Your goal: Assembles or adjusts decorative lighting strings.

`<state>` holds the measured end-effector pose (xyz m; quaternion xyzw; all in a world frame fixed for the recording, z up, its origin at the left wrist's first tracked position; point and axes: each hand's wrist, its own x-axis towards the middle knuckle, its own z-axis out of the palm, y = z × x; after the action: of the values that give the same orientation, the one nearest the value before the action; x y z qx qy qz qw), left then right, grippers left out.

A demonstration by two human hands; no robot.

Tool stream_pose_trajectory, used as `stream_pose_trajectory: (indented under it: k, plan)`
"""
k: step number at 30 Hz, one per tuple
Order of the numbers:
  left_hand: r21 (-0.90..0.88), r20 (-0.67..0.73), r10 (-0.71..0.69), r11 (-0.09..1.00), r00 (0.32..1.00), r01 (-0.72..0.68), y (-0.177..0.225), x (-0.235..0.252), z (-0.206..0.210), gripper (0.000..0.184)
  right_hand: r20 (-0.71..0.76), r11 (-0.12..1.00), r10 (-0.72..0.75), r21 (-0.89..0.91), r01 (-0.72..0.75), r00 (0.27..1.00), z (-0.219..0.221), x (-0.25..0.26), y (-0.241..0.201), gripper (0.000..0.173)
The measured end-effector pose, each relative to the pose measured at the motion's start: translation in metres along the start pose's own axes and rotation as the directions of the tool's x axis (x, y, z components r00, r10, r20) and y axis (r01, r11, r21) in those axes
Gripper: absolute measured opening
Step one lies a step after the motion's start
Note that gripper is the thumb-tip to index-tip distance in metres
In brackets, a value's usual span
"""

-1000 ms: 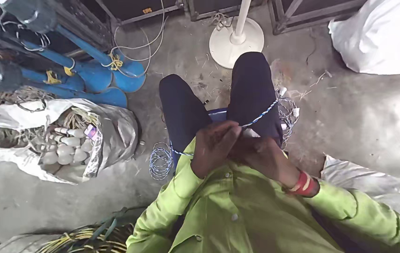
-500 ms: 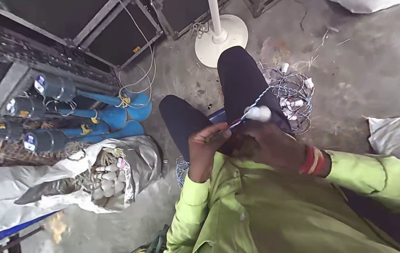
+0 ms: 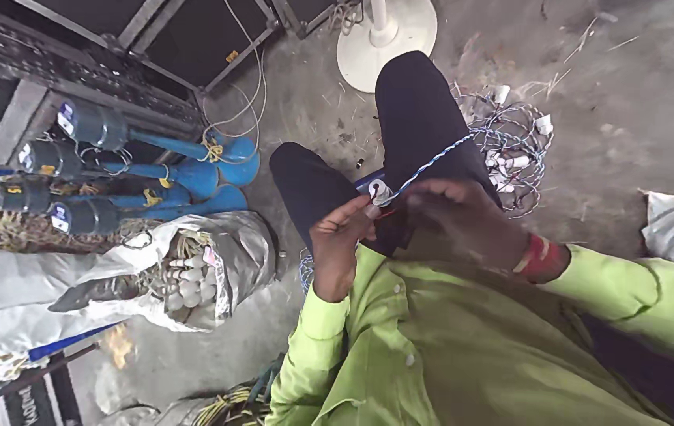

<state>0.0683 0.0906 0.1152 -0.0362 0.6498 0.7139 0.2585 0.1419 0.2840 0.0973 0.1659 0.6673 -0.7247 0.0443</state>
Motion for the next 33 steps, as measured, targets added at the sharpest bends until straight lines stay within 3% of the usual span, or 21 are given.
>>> stream_pose_trajectory:
  k: [3, 6, 9, 12, 16, 19, 21, 24, 27, 33]
  plan:
    - [0.038, 0.045, -0.011, 0.999, 0.999, 0.010, 0.003, -0.004, 0.002, 0.021, -0.052, 0.972, 0.086, 0.224, -0.072, 0.995, 0.010, 0.014, -0.002, 0.018]
    - [0.068, 0.090, -0.023, 0.998, 0.996, 0.017, 0.007, -0.006, 0.000, 0.020, -0.069, 0.962, -0.065, 0.259, 0.081, 0.995, 0.019, 0.026, 0.013, 0.018]
    - [0.161, 0.164, -0.031, 0.987, 0.986, 0.004, 0.012, -0.013, -0.007, 0.021, 0.006, 0.959, -0.170, 0.231, 0.164, 0.985, 0.019, 0.024, 0.014, 0.023]
    - [0.265, 0.244, 0.002, 0.962, 0.970, -0.068, 0.019, -0.019, -0.011, 0.025, 0.116, 0.959, -0.071, 0.280, 0.036, 0.991, 0.013, 0.020, 0.004, 0.046]
    - [0.337, 0.363, 0.022, 0.929, 0.931, -0.153, 0.027, -0.019, -0.014, 0.026, 0.171, 0.940, 0.156, 0.277, -0.199, 0.973, 0.013, 0.016, -0.009, 0.056]
    - [0.346, 0.415, 0.014, 0.922, 0.910, -0.172, 0.028, -0.017, -0.017, 0.025, 0.216, 0.948, 0.142, 0.251, -0.195, 0.966, 0.015, 0.016, -0.003, 0.036]
    - [0.327, 0.429, 0.036, 0.925, 0.902, -0.192, 0.027, -0.016, -0.018, 0.024, 0.272, 0.972, 0.018, 0.220, -0.081, 0.962, 0.013, 0.012, 0.002, 0.015]
    - [0.300, 0.433, 0.071, 0.929, 0.899, -0.218, 0.025, -0.016, -0.019, 0.024, 0.314, 0.980, -0.146, 0.175, 0.094, 0.938, 0.011, 0.008, 0.006, 0.017]
    - [0.321, 0.409, 0.085, 0.918, 0.909, -0.231, 0.026, -0.016, -0.020, 0.023, 0.365, 0.963, -0.235, 0.214, 0.165, 0.901, 0.008, 0.007, 0.008, 0.021]
    - [0.307, 0.412, 0.091, 0.923, 0.907, -0.232, 0.021, -0.015, -0.019, 0.027, 0.363, 0.985, -0.160, -0.006, 0.174, 0.918, 0.003, 0.008, 0.006, 0.013]
